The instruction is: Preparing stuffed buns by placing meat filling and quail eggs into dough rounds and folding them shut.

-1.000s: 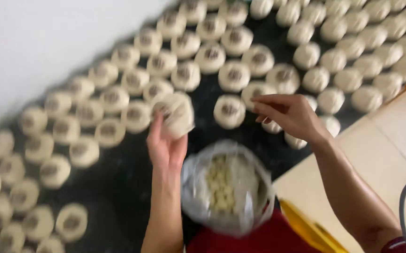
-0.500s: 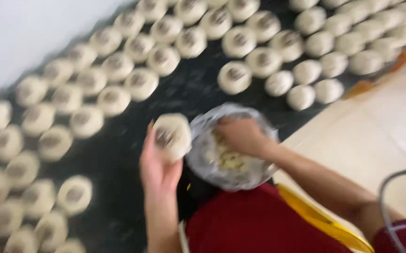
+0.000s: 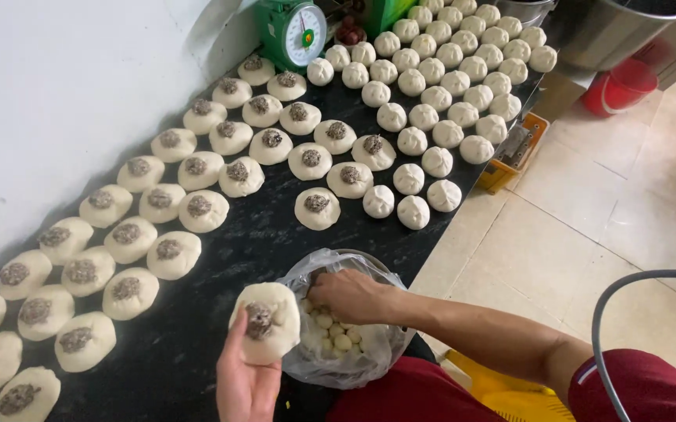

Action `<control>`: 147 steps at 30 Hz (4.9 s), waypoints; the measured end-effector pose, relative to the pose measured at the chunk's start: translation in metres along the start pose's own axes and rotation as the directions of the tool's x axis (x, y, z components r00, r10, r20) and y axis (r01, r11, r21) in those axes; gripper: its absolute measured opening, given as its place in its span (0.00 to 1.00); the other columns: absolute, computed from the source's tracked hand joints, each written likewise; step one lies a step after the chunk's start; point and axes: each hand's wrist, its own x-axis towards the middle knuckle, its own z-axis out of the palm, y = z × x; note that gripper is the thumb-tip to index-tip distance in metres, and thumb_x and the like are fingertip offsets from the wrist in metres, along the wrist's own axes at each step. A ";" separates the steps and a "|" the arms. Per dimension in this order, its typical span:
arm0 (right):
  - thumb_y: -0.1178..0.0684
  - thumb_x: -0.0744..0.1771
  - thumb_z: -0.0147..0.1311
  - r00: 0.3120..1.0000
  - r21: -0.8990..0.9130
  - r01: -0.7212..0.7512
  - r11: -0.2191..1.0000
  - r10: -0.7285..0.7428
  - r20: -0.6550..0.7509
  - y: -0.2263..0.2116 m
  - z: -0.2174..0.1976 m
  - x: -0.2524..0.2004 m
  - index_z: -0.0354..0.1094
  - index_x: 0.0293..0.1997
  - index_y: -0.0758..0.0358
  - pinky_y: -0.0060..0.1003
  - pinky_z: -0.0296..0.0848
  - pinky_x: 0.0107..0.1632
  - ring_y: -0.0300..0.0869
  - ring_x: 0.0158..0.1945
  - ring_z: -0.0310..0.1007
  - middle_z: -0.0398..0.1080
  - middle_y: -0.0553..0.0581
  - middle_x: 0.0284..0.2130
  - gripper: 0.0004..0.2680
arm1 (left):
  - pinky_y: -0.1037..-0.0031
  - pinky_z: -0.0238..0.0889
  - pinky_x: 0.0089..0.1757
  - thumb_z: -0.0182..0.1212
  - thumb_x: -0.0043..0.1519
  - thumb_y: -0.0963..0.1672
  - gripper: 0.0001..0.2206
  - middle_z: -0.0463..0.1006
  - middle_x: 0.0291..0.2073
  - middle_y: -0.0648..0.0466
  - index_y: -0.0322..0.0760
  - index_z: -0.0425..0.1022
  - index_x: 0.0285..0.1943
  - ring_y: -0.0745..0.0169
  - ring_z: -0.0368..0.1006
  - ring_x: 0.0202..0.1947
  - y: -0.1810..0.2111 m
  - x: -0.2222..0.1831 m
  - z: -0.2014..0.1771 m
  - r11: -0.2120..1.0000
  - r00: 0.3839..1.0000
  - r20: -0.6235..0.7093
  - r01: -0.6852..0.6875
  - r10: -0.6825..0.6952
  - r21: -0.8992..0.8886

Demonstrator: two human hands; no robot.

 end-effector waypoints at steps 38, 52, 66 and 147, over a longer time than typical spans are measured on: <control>0.56 0.62 0.69 0.818 0.226 0.152 0.962 0.005 -0.575 -0.001 -0.071 -0.053 0.80 0.47 0.55 0.31 0.79 0.37 0.39 0.38 0.76 0.73 0.53 0.39 0.11 | 0.68 0.72 0.50 0.67 0.62 0.44 0.22 0.76 0.52 0.47 0.26 0.69 0.62 0.60 0.75 0.51 -0.035 -0.008 0.072 0.979 0.894 0.398 -0.188 0.204 -0.081; 0.52 0.60 0.69 0.938 0.438 0.071 0.896 0.090 -0.336 0.012 -0.118 -0.050 0.75 0.50 0.61 0.32 0.83 0.37 0.38 0.37 0.82 0.80 0.56 0.37 0.16 | 0.71 0.73 0.52 0.67 0.62 0.42 0.20 0.81 0.49 0.49 0.29 0.74 0.62 0.63 0.77 0.49 -0.019 -0.011 0.064 0.915 0.771 0.617 -0.350 0.160 0.200; 0.51 0.58 0.73 0.945 0.272 0.100 0.957 -0.006 -0.326 0.012 -0.121 -0.044 0.80 0.47 0.63 0.33 0.75 0.29 0.41 0.30 0.78 0.79 0.57 0.32 0.16 | 0.76 0.70 0.51 0.55 0.65 0.40 0.16 0.81 0.49 0.49 0.28 0.75 0.61 0.65 0.77 0.49 -0.011 0.003 0.073 0.760 0.737 0.675 -0.415 -0.042 0.500; 0.52 0.60 0.71 0.914 0.409 0.078 0.909 0.099 -0.394 -0.004 -0.108 -0.049 0.78 0.41 0.63 0.31 0.78 0.29 0.38 0.31 0.80 0.78 0.54 0.33 0.11 | 0.63 0.76 0.31 0.62 0.63 0.56 0.29 0.76 0.46 0.44 0.31 0.64 0.63 0.56 0.78 0.38 -0.032 -0.012 0.089 0.936 0.811 0.585 -0.193 -0.018 0.296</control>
